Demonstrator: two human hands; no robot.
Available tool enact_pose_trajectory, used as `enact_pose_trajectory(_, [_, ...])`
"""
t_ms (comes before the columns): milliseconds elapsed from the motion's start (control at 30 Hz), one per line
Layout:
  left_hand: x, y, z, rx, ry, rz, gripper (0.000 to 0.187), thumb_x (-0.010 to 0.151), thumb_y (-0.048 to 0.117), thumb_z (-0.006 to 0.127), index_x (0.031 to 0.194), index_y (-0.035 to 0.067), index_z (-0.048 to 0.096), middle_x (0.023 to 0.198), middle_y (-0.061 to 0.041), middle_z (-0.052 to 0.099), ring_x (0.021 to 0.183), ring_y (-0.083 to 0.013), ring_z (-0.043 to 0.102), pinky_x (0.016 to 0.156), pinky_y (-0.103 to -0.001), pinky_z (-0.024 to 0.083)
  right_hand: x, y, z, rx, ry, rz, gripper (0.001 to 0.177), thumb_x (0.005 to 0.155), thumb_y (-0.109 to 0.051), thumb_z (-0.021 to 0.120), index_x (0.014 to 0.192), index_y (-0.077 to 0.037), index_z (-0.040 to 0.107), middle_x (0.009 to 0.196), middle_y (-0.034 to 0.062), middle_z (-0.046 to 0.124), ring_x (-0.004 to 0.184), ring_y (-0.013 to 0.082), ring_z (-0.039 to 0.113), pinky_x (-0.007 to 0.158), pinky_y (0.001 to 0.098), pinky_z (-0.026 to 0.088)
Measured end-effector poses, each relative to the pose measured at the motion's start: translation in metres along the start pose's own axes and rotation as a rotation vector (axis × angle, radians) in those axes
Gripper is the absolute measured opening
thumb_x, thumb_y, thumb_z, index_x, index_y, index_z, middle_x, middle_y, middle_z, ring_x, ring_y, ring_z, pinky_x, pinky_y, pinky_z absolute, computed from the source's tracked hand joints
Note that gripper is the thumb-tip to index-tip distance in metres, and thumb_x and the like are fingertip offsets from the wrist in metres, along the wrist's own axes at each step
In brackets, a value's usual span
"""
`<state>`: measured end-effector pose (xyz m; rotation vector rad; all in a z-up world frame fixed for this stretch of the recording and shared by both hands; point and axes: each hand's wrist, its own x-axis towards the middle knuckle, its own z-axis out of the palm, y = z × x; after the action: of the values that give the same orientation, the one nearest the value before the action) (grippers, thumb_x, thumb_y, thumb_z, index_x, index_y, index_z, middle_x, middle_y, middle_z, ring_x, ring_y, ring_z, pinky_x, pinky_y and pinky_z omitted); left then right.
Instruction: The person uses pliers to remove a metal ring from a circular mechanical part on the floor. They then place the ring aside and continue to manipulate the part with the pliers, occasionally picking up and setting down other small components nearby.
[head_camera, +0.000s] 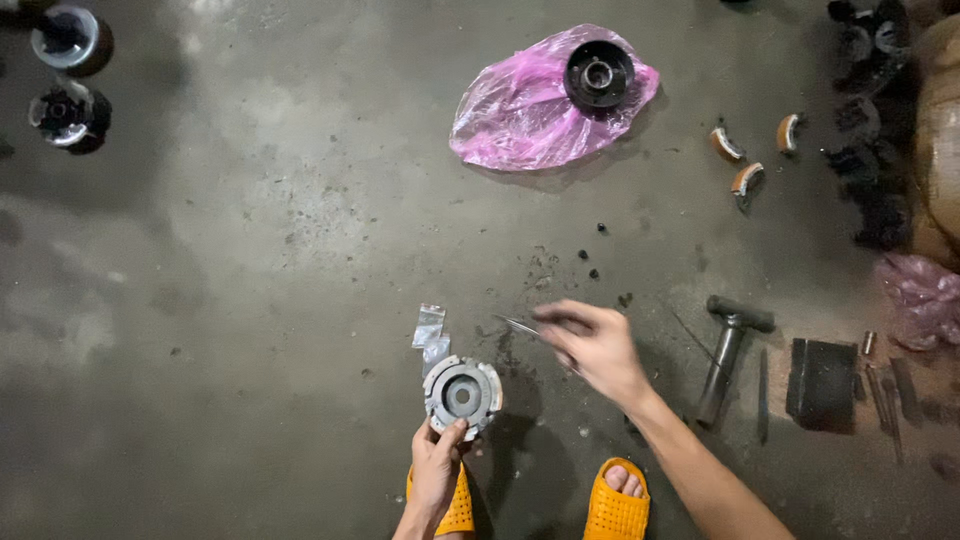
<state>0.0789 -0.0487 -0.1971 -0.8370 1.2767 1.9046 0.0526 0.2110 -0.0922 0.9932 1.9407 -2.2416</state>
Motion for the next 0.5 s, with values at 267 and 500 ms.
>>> enact_pose_trajectory(267, [0.012,0.019,0.001,0.058,0.024,0.028,0.03,0.083,0.002,0.065,0.109,-0.011,0.058,0.088,-0.024,0.064,0.058,-0.0306,0.056,0.05,-0.041,0.051,-0.048,0.025,-0.051,-0.369,-0.032,-0.312,0.062,0.073,-0.001,0.077,0.132,-0.004,0.055,0.086,-0.0006,0.07,0.051,0.0054,0.045,0.045,0.0176,0.044])
enact_pose_trajectory(500, [0.006,0.035,0.024,0.153,-0.072,0.118,0.023,0.079,0.01,0.071,0.092,-0.004,0.058,0.073,-0.014,0.063,0.064,-0.0218,0.06,0.055,-0.041,0.059,-0.041,0.059,-0.065,-0.152,-0.093,-0.318,0.026,0.076,-0.003,0.074,0.101,-0.004,0.077,0.065,0.0031,0.075,0.04,0.0075,0.048,0.034,0.021,0.034])
